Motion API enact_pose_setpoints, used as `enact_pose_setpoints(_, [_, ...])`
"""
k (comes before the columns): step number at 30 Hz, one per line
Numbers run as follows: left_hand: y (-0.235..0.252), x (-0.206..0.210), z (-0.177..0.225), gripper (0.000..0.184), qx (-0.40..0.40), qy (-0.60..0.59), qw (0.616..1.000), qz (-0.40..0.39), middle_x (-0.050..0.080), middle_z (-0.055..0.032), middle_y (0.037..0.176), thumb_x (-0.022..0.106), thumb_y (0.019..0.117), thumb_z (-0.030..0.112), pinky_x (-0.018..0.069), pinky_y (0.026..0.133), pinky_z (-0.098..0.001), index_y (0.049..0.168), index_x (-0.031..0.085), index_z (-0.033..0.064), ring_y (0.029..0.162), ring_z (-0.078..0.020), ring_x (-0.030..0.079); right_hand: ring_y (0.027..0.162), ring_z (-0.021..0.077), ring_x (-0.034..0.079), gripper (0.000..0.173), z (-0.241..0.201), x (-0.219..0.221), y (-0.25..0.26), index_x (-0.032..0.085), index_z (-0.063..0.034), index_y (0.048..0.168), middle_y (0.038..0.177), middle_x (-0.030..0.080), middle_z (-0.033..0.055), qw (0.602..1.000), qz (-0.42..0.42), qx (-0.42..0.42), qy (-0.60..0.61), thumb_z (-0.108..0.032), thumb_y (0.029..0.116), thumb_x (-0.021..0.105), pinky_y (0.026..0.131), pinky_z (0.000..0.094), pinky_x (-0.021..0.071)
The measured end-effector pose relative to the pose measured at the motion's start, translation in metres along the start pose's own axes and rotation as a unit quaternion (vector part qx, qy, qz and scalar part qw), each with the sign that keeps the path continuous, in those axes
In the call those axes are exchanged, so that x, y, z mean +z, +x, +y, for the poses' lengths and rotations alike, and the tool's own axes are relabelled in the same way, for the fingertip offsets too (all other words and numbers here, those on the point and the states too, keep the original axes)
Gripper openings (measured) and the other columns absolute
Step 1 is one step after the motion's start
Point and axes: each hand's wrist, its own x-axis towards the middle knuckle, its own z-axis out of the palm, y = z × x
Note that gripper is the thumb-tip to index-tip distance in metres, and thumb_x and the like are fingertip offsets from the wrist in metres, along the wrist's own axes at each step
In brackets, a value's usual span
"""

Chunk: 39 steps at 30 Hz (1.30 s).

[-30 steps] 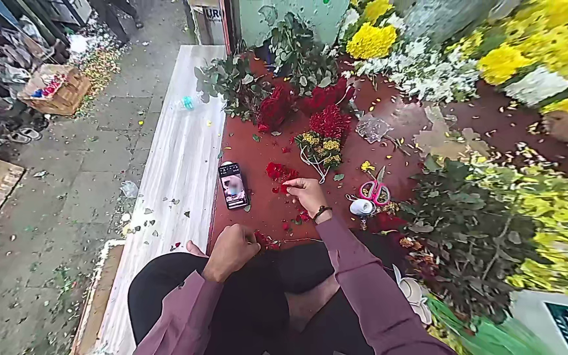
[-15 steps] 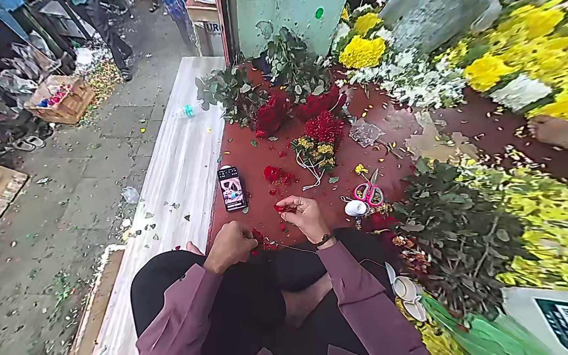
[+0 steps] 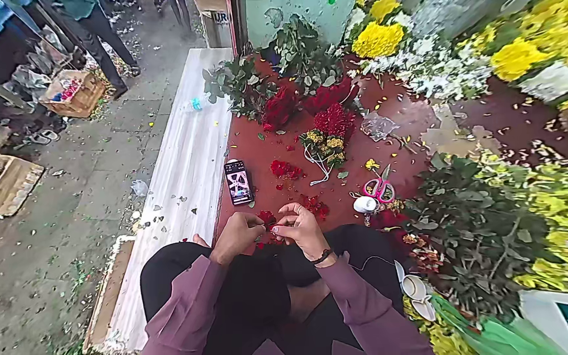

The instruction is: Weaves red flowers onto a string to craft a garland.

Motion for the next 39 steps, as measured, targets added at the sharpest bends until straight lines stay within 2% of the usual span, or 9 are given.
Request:
enact_pose_setpoints(11, [0.001,0.001,0.002,0.018,0.048,0.004,0.998,-0.042,0.072,0.0031,0.073,0.076,0.0921,0.029,0.0569,0.063,-0.0307,0.088,0.078,0.0119,0.062,-0.0066,0.065,0.057,0.0137,0.061,0.091,0.008,-0.012,0.012,0.050,-0.0051,0.140,0.072,0.065,0.0041,0.989,-0.019,0.052,-0.137,-0.023,0.0635,0.096,0.055,0.0298,0.0550])
enact_pose_setpoints(17, [0.000,-0.004,-0.002,0.022,0.035,-0.006,0.999,-0.025,0.066,0.0020,0.066,0.071,0.0921,0.027,0.0519,0.059,-0.0330,0.079,0.072,0.0100,0.058,-0.0083,0.060,0.116,0.0189,0.066,0.095,0.005,-0.046,0.016,0.041,-0.0158,0.155,0.137,0.062,0.0063,0.962,-0.164,0.029,-0.214,-0.037,0.0761,0.088,0.092,0.0394,0.0595])
enact_pose_setpoints(22, [-0.001,-0.009,-0.003,0.026,-0.014,-0.013,0.999,0.043,0.059,0.0021,0.060,0.070,0.0901,0.026,0.0458,0.055,-0.0363,0.069,0.067,0.0109,0.055,-0.0109,0.055,0.080,0.0050,0.069,0.018,0.005,-0.054,0.015,0.079,-0.0090,0.095,0.088,0.075,-0.0010,0.953,-0.168,-0.027,-0.251,-0.027,0.0914,0.076,0.076,0.0273,0.0582])
enact_pose_setpoints(25, [0.001,-0.007,-0.001,0.027,-0.051,0.077,0.993,0.070,0.058,0.0002,0.061,0.068,0.0880,0.032,0.0472,0.056,-0.0451,0.069,0.066,0.0130,0.058,-0.0168,0.057,0.081,0.0033,0.067,0.020,-0.003,-0.050,0.013,0.079,-0.0089,0.090,0.086,0.074,-0.0016,0.933,-0.260,-0.073,-0.238,-0.028,0.0918,0.076,0.076,0.0259,0.0568])
enact_pose_setpoints(28, [-0.005,-0.001,0.004,0.023,-0.010,0.188,0.980,-0.065,0.070,-0.0049,0.074,0.068,0.0875,0.035,0.0564,0.069,-0.0568,0.081,0.073,0.0126,0.072,-0.0243,0.069,0.081,0.0074,0.067,0.016,-0.002,-0.039,0.012,0.076,-0.0045,0.090,0.087,0.072,0.0019,0.944,-0.256,-0.130,-0.162,-0.020,0.0938,0.074,0.075,0.0274,0.0568])
enact_pose_setpoints(31, [-0.013,-0.003,0.011,0.017,0.216,0.013,0.943,-0.252,0.067,0.0009,0.074,0.073,0.0950,0.023,0.0518,0.061,-0.0310,0.088,0.074,0.0080,0.065,-0.0083,0.060,0.085,0.0077,0.068,0.014,0.008,-0.043,0.026,0.077,-0.0025,0.095,0.091,0.073,0.0027,0.950,-0.269,-0.099,-0.120,-0.016,0.0955,0.072,0.079,0.0279,0.0576])
enact_pose_setpoints(34, [-0.014,-0.008,0.021,0.014,0.258,-0.176,0.943,-0.116,0.071,-0.0034,0.086,0.068,0.0992,0.016,0.0572,0.072,-0.0302,0.097,0.073,0.0022,0.076,-0.0102,0.066,0.073,-0.0008,0.062,0.009,0.006,-0.029,0.009,0.068,-0.0078,0.096,0.083,0.068,-0.0059,0.966,-0.253,0.007,-0.053,-0.006,0.0962,0.060,0.069,0.0193,0.0545])
enact_pose_setpoints(37, [-0.003,-0.007,0.009,0.019,0.167,-0.062,0.978,0.108,0.070,0.0003,0.077,0.067,0.0993,0.026,0.0561,0.064,-0.0311,0.094,0.073,0.0085,0.067,-0.0102,0.065,0.060,0.0033,0.060,0.012,0.008,-0.016,0.008,0.078,-0.0007,0.097,0.082,0.075,0.0033,0.954,-0.283,-0.092,-0.046,-0.010,0.0960,0.070,0.056,0.0219,0.0505])
enact_pose_setpoints(39, [-0.002,-0.002,0.000,0.022,0.109,0.059,0.983,0.135,0.071,0.0031,0.076,0.065,0.0981,0.032,0.0595,0.066,-0.0342,0.094,0.074,0.0126,0.067,-0.0089,0.067,0.064,0.0034,0.062,0.013,0.005,-0.015,0.007,0.079,-0.0008,0.097,0.086,0.076,0.0042,0.953,-0.263,-0.134,-0.067,-0.010,0.0966,0.070,0.059,0.0223,0.0521])
